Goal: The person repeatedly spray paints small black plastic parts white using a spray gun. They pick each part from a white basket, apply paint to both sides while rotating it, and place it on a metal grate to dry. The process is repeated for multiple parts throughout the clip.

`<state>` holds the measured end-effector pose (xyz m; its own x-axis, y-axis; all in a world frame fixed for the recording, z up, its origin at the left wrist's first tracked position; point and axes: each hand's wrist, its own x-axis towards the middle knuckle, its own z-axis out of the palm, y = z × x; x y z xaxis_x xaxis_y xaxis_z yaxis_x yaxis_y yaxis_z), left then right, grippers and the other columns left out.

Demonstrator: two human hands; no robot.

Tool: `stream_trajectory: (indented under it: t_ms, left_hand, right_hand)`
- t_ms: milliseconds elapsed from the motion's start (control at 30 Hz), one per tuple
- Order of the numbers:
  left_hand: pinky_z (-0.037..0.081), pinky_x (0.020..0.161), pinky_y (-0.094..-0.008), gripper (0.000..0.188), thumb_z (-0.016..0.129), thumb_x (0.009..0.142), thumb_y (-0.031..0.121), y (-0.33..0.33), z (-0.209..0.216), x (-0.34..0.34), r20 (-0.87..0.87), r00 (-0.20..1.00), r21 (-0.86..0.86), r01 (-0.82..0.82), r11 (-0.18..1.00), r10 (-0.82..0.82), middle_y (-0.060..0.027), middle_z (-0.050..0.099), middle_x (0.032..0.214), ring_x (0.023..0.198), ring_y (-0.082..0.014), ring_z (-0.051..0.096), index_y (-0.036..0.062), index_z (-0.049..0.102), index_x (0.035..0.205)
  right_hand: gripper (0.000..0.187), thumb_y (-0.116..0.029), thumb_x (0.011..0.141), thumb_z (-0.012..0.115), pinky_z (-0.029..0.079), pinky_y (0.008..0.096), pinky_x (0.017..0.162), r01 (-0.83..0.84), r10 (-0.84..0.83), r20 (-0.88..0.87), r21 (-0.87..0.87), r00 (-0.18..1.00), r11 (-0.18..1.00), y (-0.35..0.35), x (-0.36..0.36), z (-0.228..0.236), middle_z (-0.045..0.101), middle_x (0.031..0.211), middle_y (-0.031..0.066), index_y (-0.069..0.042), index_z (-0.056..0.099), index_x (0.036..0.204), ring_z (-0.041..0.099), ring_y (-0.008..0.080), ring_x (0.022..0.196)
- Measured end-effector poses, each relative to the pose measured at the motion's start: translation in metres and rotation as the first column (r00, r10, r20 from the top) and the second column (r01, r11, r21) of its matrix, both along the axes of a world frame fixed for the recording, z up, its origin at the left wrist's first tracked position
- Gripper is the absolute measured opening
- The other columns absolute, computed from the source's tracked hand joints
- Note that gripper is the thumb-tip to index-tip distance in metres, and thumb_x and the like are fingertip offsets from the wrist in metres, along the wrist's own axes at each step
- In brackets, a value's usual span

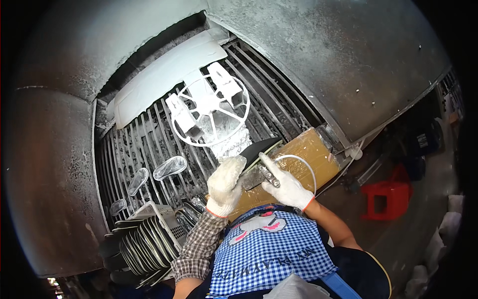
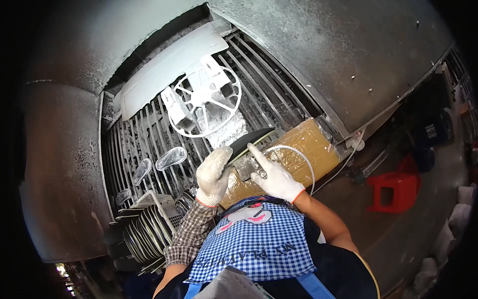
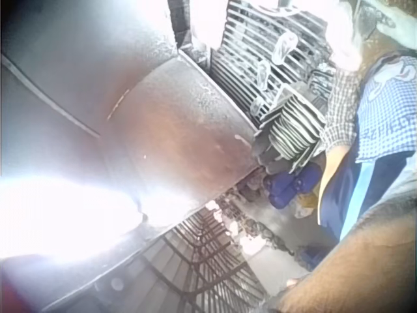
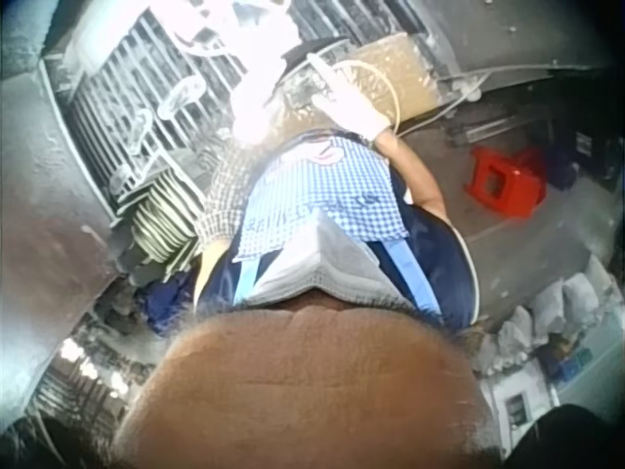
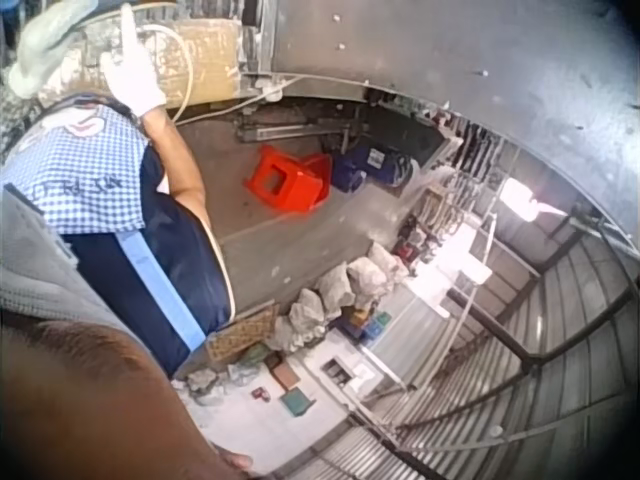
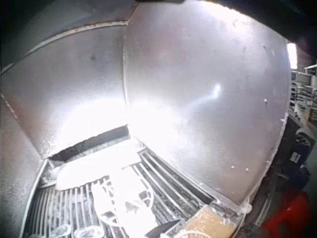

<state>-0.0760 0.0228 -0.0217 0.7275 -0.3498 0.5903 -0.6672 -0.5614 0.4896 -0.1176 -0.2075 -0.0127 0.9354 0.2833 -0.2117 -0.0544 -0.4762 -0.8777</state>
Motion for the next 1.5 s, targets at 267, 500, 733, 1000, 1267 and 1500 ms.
stream_trajectory:
  t_ms: [267, 500, 733, 1000, 1267, 1500]
  left_hand:
    - [0.059, 0.102, -0.0432, 0.053, 0.076, 0.07, -0.011, 0.008, -0.003, -0.003, -0.004, 1.0, -0.014, -0.009, 1.0, 0.009, -0.0207, 0.077, 0.12, 0.116, -0.0385, 0.074, 0.0003, 0.076, 0.121]
    - [0.06, 0.099, -0.043, 0.051, 0.078, 0.071, -0.01, 0.0, -0.017, 0.003, -0.029, 1.0, -0.099, -0.013, 0.995, 0.01, -0.0208, 0.077, 0.119, 0.112, -0.0383, 0.075, 0.0, 0.075, 0.12]
    - [0.061, 0.088, -0.0298, 0.032, 0.075, 0.094, 0.001, -0.016, -0.006, 0.008, -0.461, 0.88, -0.393, -0.316, 0.864, 0.112, -0.009, 0.076, 0.112, 0.092, -0.0151, 0.073, -0.0032, 0.068, 0.125]
    - [0.07, 0.063, -0.0278, 0.056, 0.07, 0.101, 0.012, 0.006, 0.109, 0.049, -0.531, 0.76, -0.836, -0.397, 0.378, -0.375, -0.0139, 0.073, 0.119, 0.092, -0.0204, 0.078, -0.0031, 0.051, 0.151]
    - [0.07, 0.064, -0.0349, 0.038, 0.066, 0.1, 0.002, 0.086, 0.143, 0.14, -0.472, 0.843, -0.835, -0.333, 0.438, -0.258, -0.02, 0.075, 0.116, 0.09, -0.0254, 0.078, -0.0089, 0.063, 0.136]
    - [0.07, 0.064, -0.0357, 0.041, 0.066, 0.097, 0.001, 0.091, 0.135, 0.173, -0.512, 0.824, -0.806, -0.364, 0.466, -0.241, -0.0195, 0.074, 0.118, 0.093, -0.0258, 0.078, -0.0075, 0.062, 0.137]
  right_hand:
    - [0.09, -0.016, 0.097, 0.067, 0.052, 0.0531, 0.101, 0.156, -0.155, 0.05, -0.009, 0.987, 0.988, -0.023, 0.01, -0.034, 0.067, 0.127, 0.0353, -0.02, 0.018, 0.173, 0.066, 0.0522, 0.118]
    - [0.085, -0.018, 0.096, 0.069, 0.055, 0.0461, 0.089, -0.027, 0.005, 0.212, 0.104, 0.977, 0.994, -0.004, -0.003, -0.026, 0.071, 0.116, 0.0288, -0.021, 0.029, 0.171, 0.071, 0.0406, 0.098]
    - [0.076, -0.016, 0.097, 0.068, 0.053, 0.0373, 0.102, -0.191, 0.144, 0.2, 0.242, 0.969, 0.951, -0.002, -0.017, 0.0, 0.07, 0.134, 0.0216, -0.01, 0.038, 0.167, 0.07, 0.0312, 0.113]
    - [0.072, -0.013, 0.097, 0.068, 0.045, 0.0363, 0.117, 0.004, 0.006, -0.037, 0.262, 0.999, 0.965, -0.021, -0.018, 0.002, 0.062, 0.151, 0.0213, -0.004, 0.043, 0.163, 0.06, 0.0262, 0.139]
    - [0.072, -0.011, 0.095, 0.069, 0.046, 0.0356, 0.116, 0.117, -0.104, -0.072, 0.212, 0.992, 0.97, -0.031, -0.018, -0.014, 0.065, 0.147, 0.0235, 0.0, 0.044, 0.161, 0.063, 0.0273, 0.136]
    - [0.071, -0.011, 0.095, 0.069, 0.046, 0.0361, 0.115, 0.136, -0.128, -0.054, 0.194, 0.99, 0.971, -0.035, -0.019, -0.026, 0.064, 0.148, 0.0242, 0.0, 0.045, 0.16, 0.063, 0.0281, 0.137]
